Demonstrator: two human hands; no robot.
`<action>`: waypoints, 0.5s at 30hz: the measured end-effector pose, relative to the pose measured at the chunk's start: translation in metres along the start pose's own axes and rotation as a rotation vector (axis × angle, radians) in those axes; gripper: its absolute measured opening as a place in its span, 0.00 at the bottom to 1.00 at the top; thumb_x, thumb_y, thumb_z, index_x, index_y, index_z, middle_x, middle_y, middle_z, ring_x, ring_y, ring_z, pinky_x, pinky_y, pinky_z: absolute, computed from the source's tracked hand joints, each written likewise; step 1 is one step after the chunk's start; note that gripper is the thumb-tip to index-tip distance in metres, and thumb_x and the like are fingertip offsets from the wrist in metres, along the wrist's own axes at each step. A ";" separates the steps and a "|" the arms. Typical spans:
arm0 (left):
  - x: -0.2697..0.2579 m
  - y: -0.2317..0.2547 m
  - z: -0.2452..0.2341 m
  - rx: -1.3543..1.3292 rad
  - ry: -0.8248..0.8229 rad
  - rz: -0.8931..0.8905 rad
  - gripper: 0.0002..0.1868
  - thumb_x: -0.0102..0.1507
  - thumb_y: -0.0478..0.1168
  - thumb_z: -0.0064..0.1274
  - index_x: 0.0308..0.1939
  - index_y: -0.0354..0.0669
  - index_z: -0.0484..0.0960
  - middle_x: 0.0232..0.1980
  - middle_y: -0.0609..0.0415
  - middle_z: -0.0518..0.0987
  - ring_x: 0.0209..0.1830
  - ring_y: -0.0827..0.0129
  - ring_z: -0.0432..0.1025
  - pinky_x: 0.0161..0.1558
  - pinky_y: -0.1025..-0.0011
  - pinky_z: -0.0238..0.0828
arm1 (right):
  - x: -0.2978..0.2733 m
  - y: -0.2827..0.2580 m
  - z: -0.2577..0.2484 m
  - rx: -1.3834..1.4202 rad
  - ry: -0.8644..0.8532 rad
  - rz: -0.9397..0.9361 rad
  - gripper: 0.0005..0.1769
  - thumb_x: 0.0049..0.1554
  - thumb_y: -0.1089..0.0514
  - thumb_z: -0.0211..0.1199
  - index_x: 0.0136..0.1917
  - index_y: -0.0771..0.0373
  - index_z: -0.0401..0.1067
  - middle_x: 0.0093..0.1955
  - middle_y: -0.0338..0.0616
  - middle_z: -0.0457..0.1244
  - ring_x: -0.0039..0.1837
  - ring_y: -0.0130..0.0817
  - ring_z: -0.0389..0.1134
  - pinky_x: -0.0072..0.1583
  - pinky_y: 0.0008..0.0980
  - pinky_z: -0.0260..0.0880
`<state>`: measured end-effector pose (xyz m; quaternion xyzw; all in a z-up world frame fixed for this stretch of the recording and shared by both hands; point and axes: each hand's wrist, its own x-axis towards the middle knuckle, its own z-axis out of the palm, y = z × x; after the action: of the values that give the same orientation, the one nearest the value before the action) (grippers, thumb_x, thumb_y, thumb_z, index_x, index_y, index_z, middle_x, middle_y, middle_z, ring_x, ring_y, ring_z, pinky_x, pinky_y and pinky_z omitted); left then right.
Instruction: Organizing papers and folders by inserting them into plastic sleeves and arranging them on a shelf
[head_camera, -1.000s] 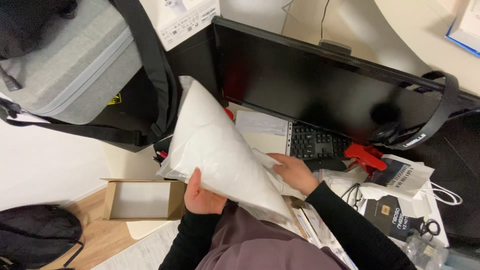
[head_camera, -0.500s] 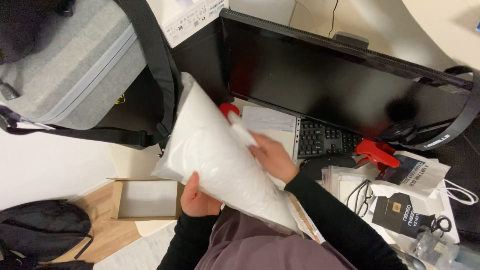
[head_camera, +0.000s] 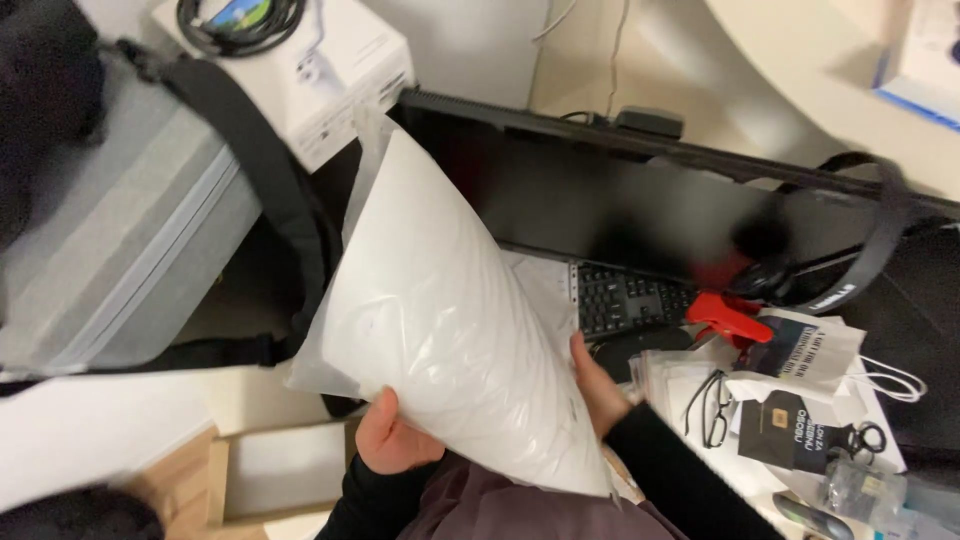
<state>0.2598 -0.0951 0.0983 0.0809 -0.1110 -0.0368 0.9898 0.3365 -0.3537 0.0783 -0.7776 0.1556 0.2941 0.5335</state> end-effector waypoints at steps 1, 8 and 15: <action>0.006 0.000 -0.006 -0.011 -0.084 -0.050 0.33 0.77 0.49 0.36 0.82 0.38 0.48 0.82 0.45 0.57 0.82 0.54 0.51 0.82 0.55 0.43 | -0.007 0.005 0.000 0.061 0.032 -0.005 0.47 0.55 0.27 0.40 0.79 0.54 0.58 0.82 0.40 0.51 0.82 0.36 0.50 0.80 0.32 0.42; 0.048 0.018 -0.040 -0.097 -0.113 -0.140 0.35 0.75 0.46 0.41 0.79 0.28 0.52 0.82 0.41 0.53 0.83 0.54 0.44 0.81 0.60 0.31 | -0.034 0.016 -0.029 0.431 0.216 -0.078 0.43 0.55 0.36 0.44 0.75 0.63 0.60 0.75 0.51 0.55 0.75 0.46 0.55 0.75 0.42 0.49; 0.077 0.017 -0.088 0.029 -0.266 -0.150 0.35 0.73 0.48 0.41 0.75 0.22 0.58 0.78 0.31 0.60 0.80 0.46 0.53 0.80 0.51 0.43 | -0.036 -0.009 -0.005 0.890 0.393 -0.186 0.38 0.55 0.46 0.49 0.71 0.74 0.62 0.68 0.64 0.59 0.67 0.58 0.61 0.69 0.55 0.58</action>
<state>0.3556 -0.0724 0.0332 0.0974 -0.2355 -0.1193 0.9596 0.3157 -0.3577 0.1087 -0.5258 0.2935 -0.0021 0.7983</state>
